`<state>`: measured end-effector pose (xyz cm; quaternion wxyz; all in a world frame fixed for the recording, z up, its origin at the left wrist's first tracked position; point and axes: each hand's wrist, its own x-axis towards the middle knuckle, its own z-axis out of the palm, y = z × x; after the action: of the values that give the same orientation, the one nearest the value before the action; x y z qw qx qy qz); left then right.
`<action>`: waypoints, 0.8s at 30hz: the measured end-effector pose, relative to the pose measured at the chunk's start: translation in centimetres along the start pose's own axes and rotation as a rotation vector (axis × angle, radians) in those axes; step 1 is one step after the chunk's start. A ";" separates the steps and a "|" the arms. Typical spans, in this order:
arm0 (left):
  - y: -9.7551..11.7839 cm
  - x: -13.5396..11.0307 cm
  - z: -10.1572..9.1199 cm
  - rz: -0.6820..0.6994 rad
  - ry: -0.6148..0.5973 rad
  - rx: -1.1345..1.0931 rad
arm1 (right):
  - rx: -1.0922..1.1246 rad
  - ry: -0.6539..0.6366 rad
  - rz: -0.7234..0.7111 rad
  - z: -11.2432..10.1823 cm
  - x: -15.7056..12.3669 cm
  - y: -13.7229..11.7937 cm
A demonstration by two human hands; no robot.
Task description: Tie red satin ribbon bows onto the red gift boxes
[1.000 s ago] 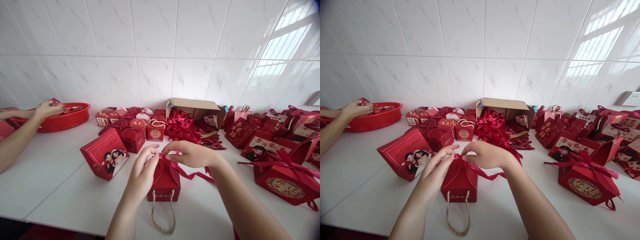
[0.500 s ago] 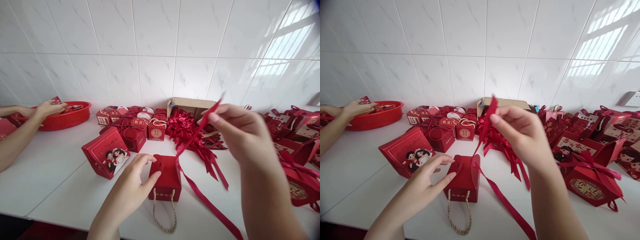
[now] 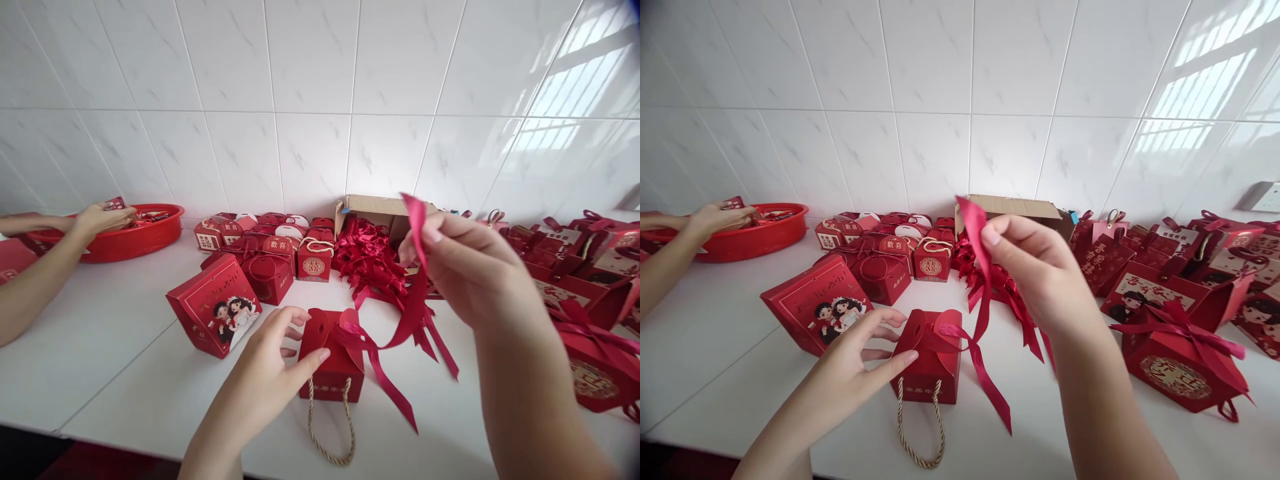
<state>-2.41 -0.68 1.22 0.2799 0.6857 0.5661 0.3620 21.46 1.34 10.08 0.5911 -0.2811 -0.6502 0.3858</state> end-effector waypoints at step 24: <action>0.1 0.2 -0.1 -0.146 -0.025 -0.193 | -0.559 -0.604 0.421 5.0 0.9 6.7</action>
<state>-2.41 -0.50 1.38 0.3772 0.6168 0.5735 0.3851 15.79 4.88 4.92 0.1856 -0.4307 -0.8012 0.3717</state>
